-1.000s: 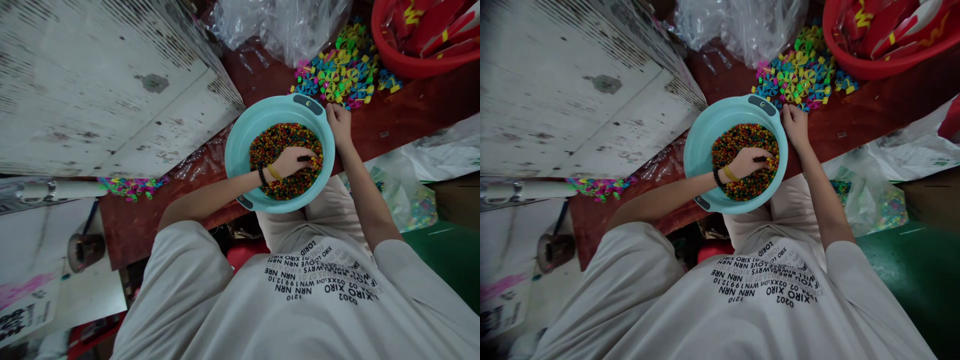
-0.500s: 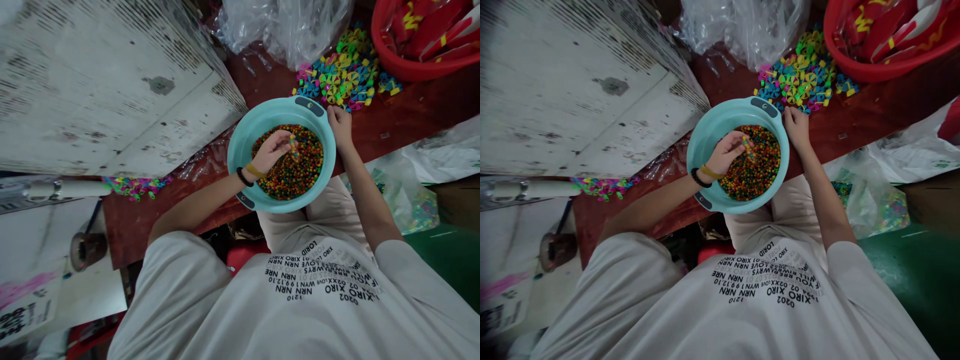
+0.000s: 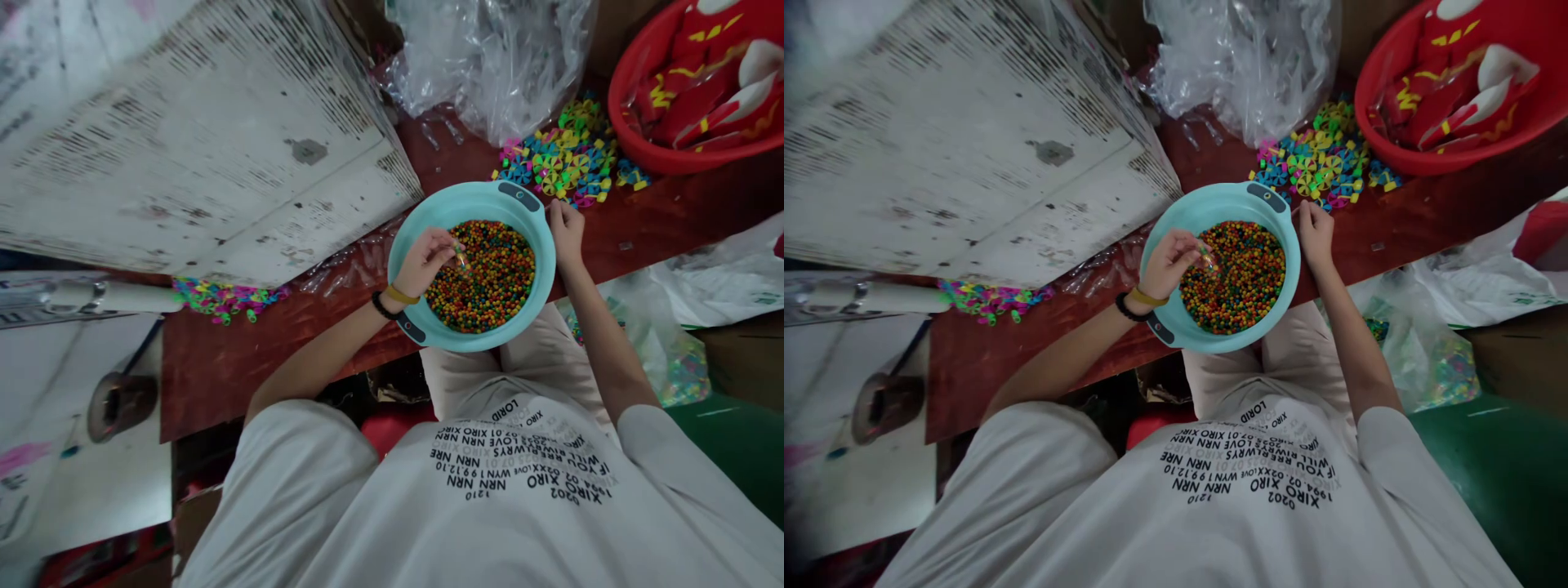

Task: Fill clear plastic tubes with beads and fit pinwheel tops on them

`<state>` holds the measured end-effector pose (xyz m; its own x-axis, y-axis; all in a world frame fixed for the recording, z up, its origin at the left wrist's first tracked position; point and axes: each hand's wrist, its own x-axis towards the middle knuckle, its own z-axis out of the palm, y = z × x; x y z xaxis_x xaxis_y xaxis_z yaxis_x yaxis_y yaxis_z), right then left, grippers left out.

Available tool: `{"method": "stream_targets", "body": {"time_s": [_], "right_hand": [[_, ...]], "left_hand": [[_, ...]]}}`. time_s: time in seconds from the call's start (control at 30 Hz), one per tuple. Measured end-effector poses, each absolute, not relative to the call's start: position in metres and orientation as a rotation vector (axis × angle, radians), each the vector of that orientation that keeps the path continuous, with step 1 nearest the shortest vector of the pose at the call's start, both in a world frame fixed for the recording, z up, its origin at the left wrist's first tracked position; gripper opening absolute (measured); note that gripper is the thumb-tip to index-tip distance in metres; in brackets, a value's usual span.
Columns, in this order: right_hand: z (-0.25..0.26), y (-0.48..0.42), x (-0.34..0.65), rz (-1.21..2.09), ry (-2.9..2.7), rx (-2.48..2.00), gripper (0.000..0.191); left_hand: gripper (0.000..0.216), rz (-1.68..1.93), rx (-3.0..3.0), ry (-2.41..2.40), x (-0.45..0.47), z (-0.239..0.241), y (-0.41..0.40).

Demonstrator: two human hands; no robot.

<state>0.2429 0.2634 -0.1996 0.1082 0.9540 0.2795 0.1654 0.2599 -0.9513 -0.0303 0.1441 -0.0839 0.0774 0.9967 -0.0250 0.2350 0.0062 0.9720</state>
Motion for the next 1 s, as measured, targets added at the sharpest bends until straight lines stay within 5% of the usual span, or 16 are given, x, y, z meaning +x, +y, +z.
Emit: {"method": "stream_targets", "body": {"time_s": [0.33, 0.57, 0.77, 1.0], "right_hand": [[-0.193, 0.286, 0.307, 0.65, -1.108, -1.383, 0.08], [-0.163, 0.277, 0.288, 0.426, -2.076, -1.73, 0.039], [-0.148, 0.284, 0.267, 0.387, -2.011, -1.902, 0.03], [-0.086, 0.256, 0.26, 0.531, -1.865, -1.118, 0.022]], "left_hand": [[0.048, 1.121, 1.391, 1.358, -0.04, -0.073, 0.127], [0.05, 1.168, 1.546, 1.369, -0.029, -0.059, 0.128], [0.043, 1.341, 1.337, 1.262, -0.007, -0.04, 0.122], [0.047, 1.265, 0.959, 1.006, 0.0, -0.022, 0.114]]}}
